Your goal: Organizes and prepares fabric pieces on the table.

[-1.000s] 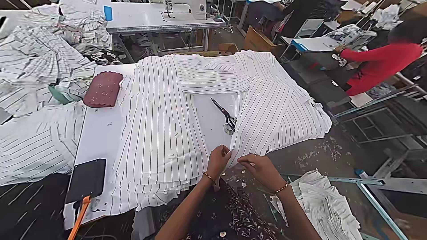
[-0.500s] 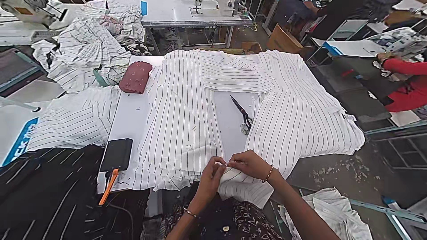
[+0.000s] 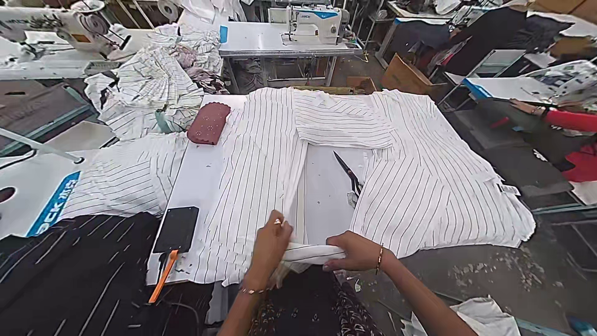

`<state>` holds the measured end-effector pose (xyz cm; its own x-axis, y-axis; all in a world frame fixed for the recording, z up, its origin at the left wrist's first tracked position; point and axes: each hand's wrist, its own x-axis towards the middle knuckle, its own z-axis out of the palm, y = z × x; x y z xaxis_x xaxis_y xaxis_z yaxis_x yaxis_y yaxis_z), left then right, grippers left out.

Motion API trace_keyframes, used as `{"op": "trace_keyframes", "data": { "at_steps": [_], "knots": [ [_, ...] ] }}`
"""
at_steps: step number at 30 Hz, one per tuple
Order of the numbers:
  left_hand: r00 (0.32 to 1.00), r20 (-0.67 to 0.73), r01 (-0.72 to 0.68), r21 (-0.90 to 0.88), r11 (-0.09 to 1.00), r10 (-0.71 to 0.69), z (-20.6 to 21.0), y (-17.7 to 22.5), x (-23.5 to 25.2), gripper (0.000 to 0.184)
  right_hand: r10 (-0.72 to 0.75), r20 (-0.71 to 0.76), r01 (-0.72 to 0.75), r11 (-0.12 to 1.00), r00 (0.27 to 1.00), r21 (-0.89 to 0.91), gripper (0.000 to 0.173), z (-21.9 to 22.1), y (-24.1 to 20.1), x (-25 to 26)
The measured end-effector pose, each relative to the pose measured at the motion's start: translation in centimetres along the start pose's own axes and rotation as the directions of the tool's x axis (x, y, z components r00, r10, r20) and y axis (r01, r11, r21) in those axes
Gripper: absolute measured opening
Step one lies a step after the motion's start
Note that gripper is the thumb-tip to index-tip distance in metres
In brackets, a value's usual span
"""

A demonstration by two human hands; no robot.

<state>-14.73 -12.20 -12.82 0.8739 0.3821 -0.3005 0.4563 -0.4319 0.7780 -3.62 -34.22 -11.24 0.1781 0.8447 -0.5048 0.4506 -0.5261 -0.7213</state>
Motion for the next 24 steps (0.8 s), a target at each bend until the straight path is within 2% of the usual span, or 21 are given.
{"op": "trace_keyframes", "data": {
  "at_steps": [1,3,5,8,10,12,14,17,20,22,24],
  "knots": [
    [0.989,-0.143,-0.039,-0.023,0.999,0.035,-1.8,-1.2,-1.5,0.030,-0.074,-0.031,0.075,0.997,0.997,0.032,0.044,0.0,-0.6,0.8],
    [0.913,-0.401,-0.052,0.049,0.997,0.067,-5.8,-3.9,-4.3,0.029,-0.205,-0.076,0.212,0.972,0.976,0.098,0.043,0.0,-2.1,2.6],
    [0.817,-0.576,0.050,0.131,0.990,0.035,-10.2,-6.0,-7.1,0.031,-0.299,-0.061,0.305,0.942,0.952,0.144,0.041,-0.5,-3.7,4.1],
    [0.655,-0.749,0.243,0.089,0.966,-0.096,-16.0,-8.3,-10.4,0.038,-0.379,0.037,0.371,0.917,0.925,0.145,0.039,-1.5,-4.9,5.4],
    [0.553,-0.819,0.331,0.048,0.942,-0.152,-18.3,-9.6,-11.5,0.045,-0.396,0.106,0.382,0.915,0.912,0.133,0.039,-2.4,-4.8,5.5],
    [0.516,-0.840,0.344,0.022,0.939,-0.169,-19.9,-9.7,-11.7,0.049,-0.393,0.118,0.379,0.916,0.912,0.130,0.038,-4.3,-3.9,4.8],
    [0.526,-0.833,0.327,0.008,0.945,-0.175,-21.1,-9.7,-11.2,0.049,-0.359,0.066,0.345,0.924,0.931,0.163,0.032,-7.7,-2.8,3.0],
    [0.534,-0.833,0.330,0.047,0.943,-0.145,-23.7,-11.5,-8.5,0.053,-0.318,-0.018,0.306,0.894,0.948,0.326,0.018,-13.2,-1.0,-0.1],
    [0.615,-0.780,0.370,0.162,0.915,-0.111,-25.2,-13.1,-2.7,0.059,-0.295,-0.082,0.305,0.899,0.952,0.314,0.016,-15.8,0.4,-0.1],
    [0.695,-0.719,0.284,0.247,0.926,-0.021,-23.6,-12.8,2.5,0.054,-0.118,-0.198,0.158,0.967,0.973,0.201,0.022,-15.5,1.5,2.5],
    [0.792,-0.606,0.138,0.306,0.942,0.081,-19.4,-9.9,9.0,0.050,0.095,-0.305,-0.056,0.990,0.948,0.132,0.031,-14.3,3.6,6.3]
  ]
}}
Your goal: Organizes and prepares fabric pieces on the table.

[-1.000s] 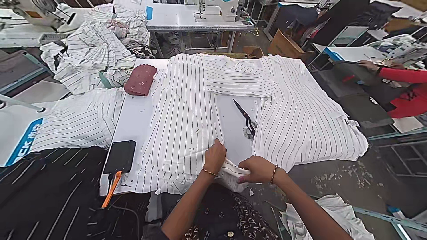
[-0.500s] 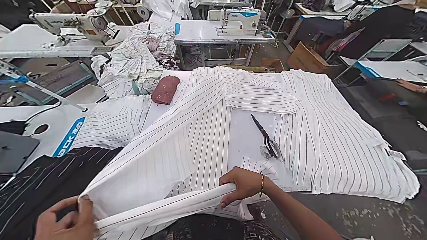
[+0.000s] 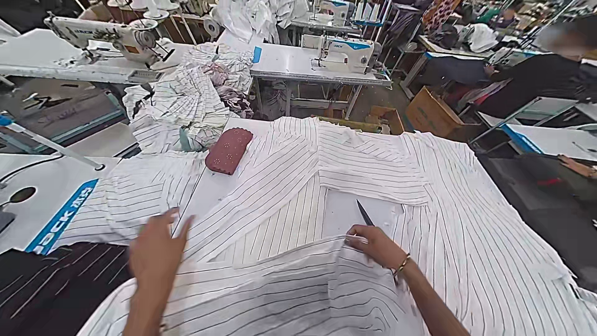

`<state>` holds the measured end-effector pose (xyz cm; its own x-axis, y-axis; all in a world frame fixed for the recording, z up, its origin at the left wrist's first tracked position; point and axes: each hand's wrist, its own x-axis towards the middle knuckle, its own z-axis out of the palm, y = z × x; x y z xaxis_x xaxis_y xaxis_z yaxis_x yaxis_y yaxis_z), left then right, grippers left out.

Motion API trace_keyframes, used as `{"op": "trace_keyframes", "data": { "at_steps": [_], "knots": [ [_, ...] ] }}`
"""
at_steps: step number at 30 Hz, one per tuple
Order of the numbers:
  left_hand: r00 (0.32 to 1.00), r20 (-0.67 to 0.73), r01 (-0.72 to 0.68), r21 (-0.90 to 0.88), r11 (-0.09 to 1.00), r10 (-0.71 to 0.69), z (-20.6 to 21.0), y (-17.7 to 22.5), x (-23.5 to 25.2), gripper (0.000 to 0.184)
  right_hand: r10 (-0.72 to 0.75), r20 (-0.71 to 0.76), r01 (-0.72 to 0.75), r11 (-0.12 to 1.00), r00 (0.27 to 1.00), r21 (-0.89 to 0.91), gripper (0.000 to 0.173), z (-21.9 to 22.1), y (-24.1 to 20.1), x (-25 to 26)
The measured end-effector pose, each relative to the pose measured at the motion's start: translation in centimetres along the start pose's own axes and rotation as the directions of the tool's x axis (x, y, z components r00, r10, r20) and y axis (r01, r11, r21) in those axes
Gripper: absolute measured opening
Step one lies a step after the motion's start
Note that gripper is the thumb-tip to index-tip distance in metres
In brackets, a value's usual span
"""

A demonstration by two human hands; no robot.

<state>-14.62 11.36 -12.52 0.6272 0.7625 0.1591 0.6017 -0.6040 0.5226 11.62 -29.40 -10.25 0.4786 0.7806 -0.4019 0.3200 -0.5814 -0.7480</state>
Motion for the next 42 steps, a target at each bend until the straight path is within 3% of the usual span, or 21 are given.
{"op": "trace_keyframes", "data": {
  "at_steps": [2,5,7,9,12,15,16,18,20,21,23,25,26,28,29,31,33,38,42],
  "knots": [
    [0.967,0.215,-0.115,-0.099,0.988,0.134,6.5,7.2,1.6,0.047,0.114,0.038,-0.113,0.993,0.993,-0.021,0.036,1.2,2.5,2.1],
    [0.801,0.515,-0.274,-0.137,0.952,0.305,14.7,16.6,3.6,0.048,0.229,0.200,-0.228,0.973,0.953,-0.026,0.035,-0.1,4.7,2.5],
    [0.748,0.565,-0.365,-0.089,0.927,0.349,19.0,20.1,5.6,0.047,0.239,0.068,-0.241,0.970,0.969,0.028,0.031,-0.5,6.0,1.5],
    [0.746,0.582,-0.354,-0.064,0.933,0.323,20.9,22.0,8.0,0.042,0.267,-0.178,-0.233,0.954,0.947,0.187,0.027,0.3,7.1,0.4],
    [0.786,0.577,-0.048,-0.303,0.952,0.223,18.5,22.6,9.4,0.036,0.412,-0.466,-0.063,0.798,0.783,0.599,0.006,3.2,6.6,-1.7],
    [0.815,0.525,0.183,-0.633,0.752,0.244,12.9,20.7,6.7,0.024,0.488,-0.557,0.229,0.578,0.671,0.783,0.021,6.0,4.9,-3.7],
    [0.812,0.524,0.227,-0.689,0.689,0.256,10.9,19.9,5.3,0.021,0.464,-0.588,0.292,0.563,0.663,0.773,0.024,6.8,4.3,-4.3],
    [0.803,0.520,0.268,-0.753,0.601,0.293,6.9,18.4,2.3,0.016,0.332,-0.670,0.299,0.703,0.664,0.645,0.020,7.9,2.6,-5.3],
    [0.830,0.465,0.227,-0.785,0.576,0.307,3.6,17.3,-0.2,0.011,0.128,-0.725,0.169,0.932,0.677,0.322,0.023,8.1,0.5,-5.7],
    [0.849,0.424,0.183,-0.797,0.576,0.316,2.1,16.9,-1.2,0.008,0.036,-0.723,0.125,0.978,0.690,0.169,0.032,8.1,-0.9,-5.7],
    [0.873,0.344,0.096,-0.817,0.569,0.347,-0.5,16.5,-3.1,0.006,-0.085,-0.678,0.171,0.983,0.730,0.061,0.034,8.4,-4.1,-5.4],
    [0.882,0.280,0.028,-0.835,0.549,0.380,-2.8,16.5,-5.4,0.010,-0.282,-0.506,0.426,0.883,0.815,0.195,0.016,8.7,-7.5,-6.1],
    [0.886,0.241,-0.009,-0.845,0.535,0.396,-3.8,16.6,-6.6,0.010,-0.445,-0.338,0.546,0.777,0.829,0.315,0.013,8.4,-9.3,-6.5],
    [0.888,0.168,-0.077,-0.864,0.497,0.429,-5.1,16.5,-9.1,0.010,-0.744,-0.034,0.662,0.571,0.667,0.486,0.018,7.9,-12.8,-6.8],
    [0.884,0.141,-0.100,-0.875,0.473,0.447,-5.4,16.4,-10.4,0.011,-0.801,-0.005,0.703,0.522,0.599,0.483,0.019,7.9,-14.3,-6.9],
    [0.876,0.114,-0.107,-0.902,0.419,0.469,-6.0,15.9,-12.7,0.011,-0.807,-0.112,0.794,0.529,0.580,0.301,0.019,8.1,-16.2,-6.8],
    [0.900,0.082,-0.097,-0.920,0.379,0.429,-6.4,15.7,-14.6,0.008,-0.756,-0.211,0.784,0.594,0.620,0.178,0.020,8.3,-16.5,-6.6],
    [0.937,-0.011,-0.128,-0.940,0.316,0.348,-5.5,14.5,-16.8,0.011,-0.628,-0.302,0.694,0.681,0.718,0.233,0.013,9.3,-15.9,-7.0],
    [0.932,-0.043,-0.152,-0.947,0.282,0.359,-4.8,14.3,-17.3,0.014,-0.597,-0.315,0.672,0.694,0.737,0.258,0.012,9.5,-15.9,-7.3]
  ]
}}
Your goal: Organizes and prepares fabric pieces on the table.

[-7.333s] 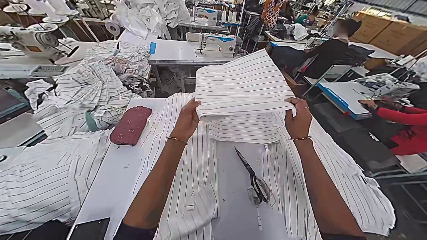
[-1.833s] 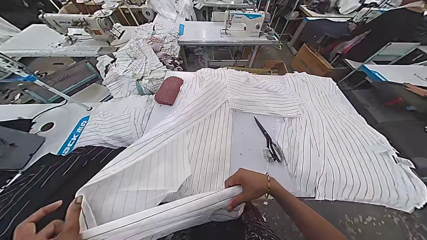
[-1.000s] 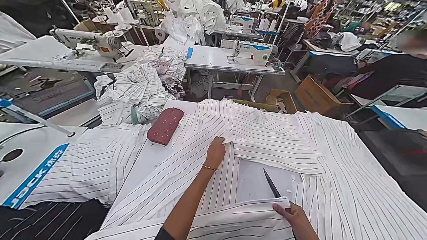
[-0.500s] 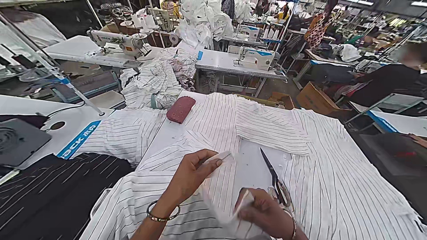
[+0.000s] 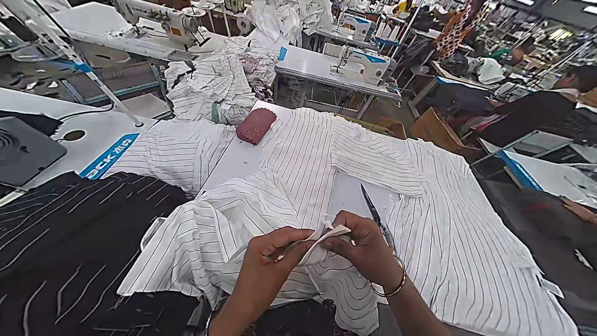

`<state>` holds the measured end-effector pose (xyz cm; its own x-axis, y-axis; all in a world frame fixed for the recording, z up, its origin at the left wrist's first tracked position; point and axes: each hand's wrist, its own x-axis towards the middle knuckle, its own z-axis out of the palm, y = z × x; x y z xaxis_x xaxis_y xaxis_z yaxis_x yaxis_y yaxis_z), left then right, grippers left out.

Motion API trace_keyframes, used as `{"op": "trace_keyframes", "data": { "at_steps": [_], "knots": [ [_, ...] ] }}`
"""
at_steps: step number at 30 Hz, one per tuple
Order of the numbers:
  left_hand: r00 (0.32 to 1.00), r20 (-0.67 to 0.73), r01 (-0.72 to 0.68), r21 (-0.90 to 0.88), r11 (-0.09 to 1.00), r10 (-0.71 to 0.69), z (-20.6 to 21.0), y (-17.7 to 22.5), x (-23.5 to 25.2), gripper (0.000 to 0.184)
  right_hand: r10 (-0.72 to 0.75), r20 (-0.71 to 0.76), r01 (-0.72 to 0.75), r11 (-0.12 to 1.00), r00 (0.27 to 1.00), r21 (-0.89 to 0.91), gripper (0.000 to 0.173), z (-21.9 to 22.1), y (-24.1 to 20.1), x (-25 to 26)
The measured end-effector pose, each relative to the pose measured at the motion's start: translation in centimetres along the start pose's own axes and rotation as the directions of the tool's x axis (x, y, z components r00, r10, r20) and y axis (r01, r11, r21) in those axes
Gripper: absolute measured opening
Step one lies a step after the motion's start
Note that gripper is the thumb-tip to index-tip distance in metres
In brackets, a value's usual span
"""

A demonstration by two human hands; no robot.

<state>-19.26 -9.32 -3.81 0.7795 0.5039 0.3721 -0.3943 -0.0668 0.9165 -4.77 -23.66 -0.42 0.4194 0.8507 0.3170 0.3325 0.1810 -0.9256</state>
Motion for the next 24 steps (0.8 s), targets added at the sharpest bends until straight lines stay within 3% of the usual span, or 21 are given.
{"op": "trace_keyframes", "data": {
  "at_steps": [13,17,18,20,21,24],
  "knots": [
    [0.980,0.130,-0.156,0.011,0.988,0.154,-0.2,-1.2,0.4,0.021,0.171,-0.015,-0.167,0.975,0.985,0.150,0.015,0.1,0.1,-0.3],
    [0.984,0.038,-0.179,0.116,0.977,0.176,0.1,-1.2,0.5,0.012,0.256,0.031,-0.257,0.948,0.966,0.185,0.029,0.5,0.0,0.1],
    [0.985,0.019,-0.175,0.157,0.972,0.174,0.1,-1.1,0.6,0.011,0.262,0.071,-0.270,0.947,0.963,0.172,0.035,0.4,0.0,0.3],
    [0.988,-0.012,-0.150,0.209,0.966,0.156,0.2,-1.0,0.5,0.011,0.193,0.178,-0.212,0.973,0.965,0.092,0.028,-0.4,0.1,0.4],
    [0.990,-0.020,-0.134,0.221,0.966,0.142,0.3,-0.9,0.5,0.011,0.147,0.213,-0.154,0.988,0.966,0.016,0.021,-0.8,0.1,0.5],
    [0.995,-0.045,-0.073,0.244,0.967,0.087,0.4,-0.8,0.6,0.011,0.100,0.332,-0.019,0.971,0.938,-0.237,0.027,-2.4,0.4,1.1]
  ]
}}
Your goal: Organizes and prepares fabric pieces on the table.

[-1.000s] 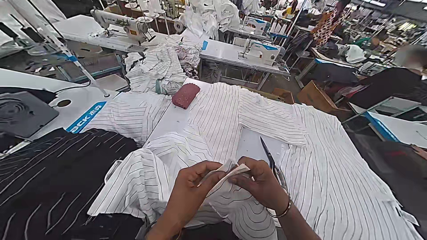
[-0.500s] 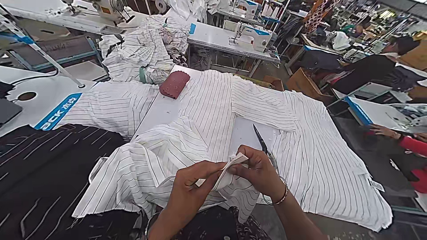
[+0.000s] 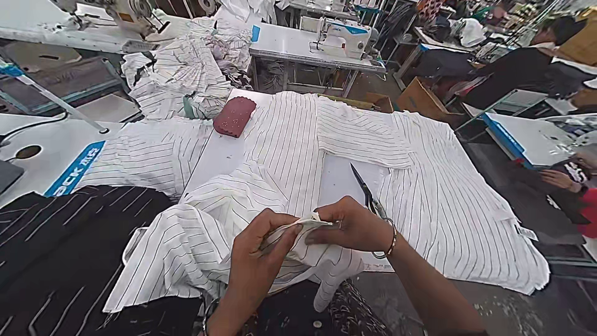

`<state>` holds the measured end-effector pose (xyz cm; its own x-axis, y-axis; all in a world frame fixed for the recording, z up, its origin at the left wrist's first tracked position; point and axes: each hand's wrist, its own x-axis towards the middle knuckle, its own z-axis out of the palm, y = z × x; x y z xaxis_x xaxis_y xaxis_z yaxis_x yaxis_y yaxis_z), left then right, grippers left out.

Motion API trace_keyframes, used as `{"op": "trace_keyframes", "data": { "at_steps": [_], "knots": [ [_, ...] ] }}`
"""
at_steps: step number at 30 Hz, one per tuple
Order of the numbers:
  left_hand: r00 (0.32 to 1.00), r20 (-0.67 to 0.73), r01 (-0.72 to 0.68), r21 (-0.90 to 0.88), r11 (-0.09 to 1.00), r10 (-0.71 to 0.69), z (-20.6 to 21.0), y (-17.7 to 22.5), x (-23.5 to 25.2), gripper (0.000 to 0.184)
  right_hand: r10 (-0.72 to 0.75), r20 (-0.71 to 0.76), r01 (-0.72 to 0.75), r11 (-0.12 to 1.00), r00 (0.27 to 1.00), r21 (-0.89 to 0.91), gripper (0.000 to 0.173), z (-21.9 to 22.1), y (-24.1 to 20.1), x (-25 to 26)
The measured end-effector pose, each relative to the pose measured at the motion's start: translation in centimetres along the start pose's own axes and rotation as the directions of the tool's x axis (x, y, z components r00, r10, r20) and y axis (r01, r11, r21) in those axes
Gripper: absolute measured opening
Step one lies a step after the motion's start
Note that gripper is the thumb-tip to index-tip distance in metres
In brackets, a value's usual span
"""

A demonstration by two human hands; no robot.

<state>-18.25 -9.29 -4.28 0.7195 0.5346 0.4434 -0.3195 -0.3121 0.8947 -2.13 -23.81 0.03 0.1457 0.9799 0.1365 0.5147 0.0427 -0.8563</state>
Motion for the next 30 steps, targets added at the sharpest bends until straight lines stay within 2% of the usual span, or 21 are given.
{"op": "trace_keyframes", "data": {
  "at_steps": [2,4,6,8,9,10,12,15,17,19,21,24,27,30],
  "knots": [
    [0.999,-0.032,0.025,0.059,0.998,-0.023,-0.4,-0.6,0.6,0.014,0.039,0.062,-0.027,0.983,0.997,-0.183,0.027,-1.1,1.1,0.6],
    [0.996,-0.081,-0.024,0.156,0.988,0.037,-0.8,-1.2,1.6,0.017,0.065,0.043,-0.048,0.943,0.997,-0.330,0.025,-1.8,2.3,1.8],
    [0.972,-0.096,-0.178,0.299,0.938,0.215,-0.9,-0.4,2.6,0.019,-0.129,-0.110,0.061,0.876,0.986,-0.479,0.018,-2.4,2.5,3.2],
    [0.921,-0.039,-0.343,0.397,0.851,0.389,-0.4,2.0,3.2,0.015,-0.413,-0.243,0.189,0.765,0.878,-0.616,0.015,-3.5,1.6,4.4],
    [0.897,0.008,-0.408,0.398,0.822,0.442,0.0,3.0,3.3,0.011,-0.504,-0.265,0.232,0.721,0.822,-0.653,0.016,-4.3,1.3,4.7],
    [0.880,0.063,-0.458,0.370,0.808,0.470,0.7,3.4,3.3,0.009,-0.554,-0.266,0.254,0.688,0.789,-0.680,0.017,-5.2,1.6,4.8],
    [0.856,0.170,-0.517,0.256,0.817,0.488,3.0,1.7,2.9,0.009,-0.552,-0.259,0.226,0.661,0.793,-0.716,0.019,-6.5,4.5,3.8],
    [0.837,0.305,-0.514,0.158,0.843,0.454,8.6,-7.0,0.5,0.009,-0.391,-0.300,0.062,0.691,0.870,-0.720,0.023,-6.0,13.4,0.2],
    [0.829,0.412,-0.480,0.178,0.859,0.378,11.9,-13.2,-2.3,0.012,-0.183,-0.337,-0.089,0.752,0.924,-0.653,0.026,-4.3,18.9,-2.8],
    [0.807,0.514,-0.444,0.204,0.873,0.291,13.7,-17.2,-4.5,0.013,0.039,-0.365,-0.256,0.782,0.930,-0.568,0.029,-2.6,22.0,-4.9],
    [0.791,0.570,-0.410,0.227,0.883,0.221,14.6,-18.9,-5.5,0.013,0.179,-0.413,-0.385,0.778,0.893,-0.496,0.030,-1.7,23.4,-6.2],
    [0.767,0.612,-0.403,0.228,0.886,0.191,14.7,-19.4,-6.0,0.014,0.330,-0.556,-0.589,0.710,0.763,-0.387,0.028,-1.2,22.8,-7.8],
    [0.752,0.636,-0.411,0.247,0.878,0.173,14.5,-19.4,-5.9,0.016,0.525,-0.666,-0.796,0.578,0.530,-0.178,0.034,-1.0,19.6,-10.9],
    [0.755,0.636,-0.417,0.274,0.866,0.162,14.6,-19.3,-6.0,0.017,0.653,-0.657,-0.887,0.459,0.378,-0.054,0.044,0.4,18.1,-14.4]
  ]
}}
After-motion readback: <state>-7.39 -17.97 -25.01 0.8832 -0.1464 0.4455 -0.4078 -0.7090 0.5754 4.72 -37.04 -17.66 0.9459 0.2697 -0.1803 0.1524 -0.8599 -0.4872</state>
